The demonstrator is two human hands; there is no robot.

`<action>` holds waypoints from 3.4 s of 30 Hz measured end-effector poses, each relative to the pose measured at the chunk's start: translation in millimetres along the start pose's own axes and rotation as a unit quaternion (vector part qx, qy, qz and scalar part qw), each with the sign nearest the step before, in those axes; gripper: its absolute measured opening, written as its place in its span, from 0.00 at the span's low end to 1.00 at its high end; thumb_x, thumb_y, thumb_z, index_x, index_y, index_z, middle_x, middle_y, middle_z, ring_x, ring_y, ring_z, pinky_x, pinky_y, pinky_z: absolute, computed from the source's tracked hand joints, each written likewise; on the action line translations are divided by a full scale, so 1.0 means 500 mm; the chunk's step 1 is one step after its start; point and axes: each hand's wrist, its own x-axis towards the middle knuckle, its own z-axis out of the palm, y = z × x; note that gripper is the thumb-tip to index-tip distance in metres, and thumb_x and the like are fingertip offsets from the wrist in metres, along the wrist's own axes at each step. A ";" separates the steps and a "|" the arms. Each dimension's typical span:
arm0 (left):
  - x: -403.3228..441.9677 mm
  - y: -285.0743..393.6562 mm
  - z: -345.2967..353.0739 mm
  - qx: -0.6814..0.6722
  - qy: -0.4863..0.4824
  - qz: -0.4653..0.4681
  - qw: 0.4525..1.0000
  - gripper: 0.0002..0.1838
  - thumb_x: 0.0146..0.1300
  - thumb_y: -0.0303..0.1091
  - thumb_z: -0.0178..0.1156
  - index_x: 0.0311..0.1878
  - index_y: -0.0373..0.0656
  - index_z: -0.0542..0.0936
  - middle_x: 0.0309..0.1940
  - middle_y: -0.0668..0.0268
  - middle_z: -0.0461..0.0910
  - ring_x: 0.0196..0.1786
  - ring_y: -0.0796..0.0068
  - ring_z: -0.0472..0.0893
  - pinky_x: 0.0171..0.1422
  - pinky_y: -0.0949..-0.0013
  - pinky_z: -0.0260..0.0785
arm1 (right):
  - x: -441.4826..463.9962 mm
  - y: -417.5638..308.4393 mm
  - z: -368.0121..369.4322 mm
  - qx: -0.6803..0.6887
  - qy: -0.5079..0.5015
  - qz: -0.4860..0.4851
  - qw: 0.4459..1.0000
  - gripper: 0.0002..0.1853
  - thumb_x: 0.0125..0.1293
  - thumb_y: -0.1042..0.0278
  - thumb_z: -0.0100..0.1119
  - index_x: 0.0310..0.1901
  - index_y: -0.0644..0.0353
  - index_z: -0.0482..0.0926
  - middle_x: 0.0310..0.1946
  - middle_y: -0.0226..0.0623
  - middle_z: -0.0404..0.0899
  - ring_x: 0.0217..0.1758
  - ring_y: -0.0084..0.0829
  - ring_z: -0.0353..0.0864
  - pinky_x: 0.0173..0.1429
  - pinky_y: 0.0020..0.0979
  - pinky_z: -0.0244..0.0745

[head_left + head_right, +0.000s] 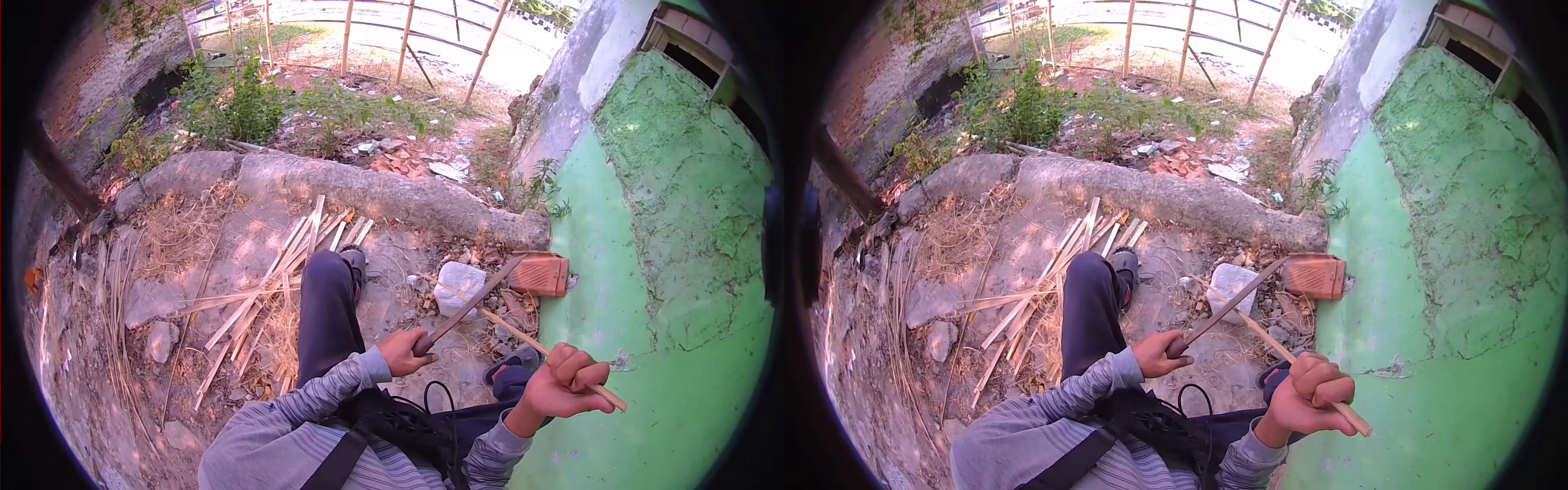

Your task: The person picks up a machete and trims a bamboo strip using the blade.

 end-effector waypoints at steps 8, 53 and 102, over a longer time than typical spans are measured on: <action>-0.010 0.119 -0.056 -0.157 -0.156 0.016 0.975 0.22 0.64 0.50 0.64 0.39 0.39 0.70 0.21 0.56 0.70 0.26 0.55 0.75 0.33 0.56 0.64 | 0.001 0.002 -0.002 0.006 -0.011 -0.007 1.000 0.33 0.69 0.27 0.35 0.22 0.51 0.55 0.09 0.22 0.50 0.11 0.16 0.39 0.17 0.24 0.35; 0.016 0.099 0.017 -0.152 -0.146 0.048 0.976 0.19 0.50 0.29 0.66 0.47 0.37 0.76 0.25 0.65 0.73 0.29 0.73 0.73 0.35 0.65 0.67 | -0.005 -0.002 -0.005 0.029 -0.043 -0.036 0.998 0.36 0.68 0.25 0.33 0.19 0.53 0.54 0.06 0.22 0.50 0.08 0.14 0.39 0.13 0.21 0.35; 0.030 0.104 0.022 -0.137 -0.139 0.044 0.980 0.23 0.49 0.31 0.65 0.51 0.36 0.76 0.31 0.60 0.77 0.35 0.67 0.77 0.42 0.64 0.71 | -0.009 -0.010 -0.048 0.002 0.007 -0.015 1.000 0.35 0.69 0.24 0.29 0.21 0.50 0.52 0.07 0.21 0.47 0.11 0.15 0.36 0.16 0.22 0.33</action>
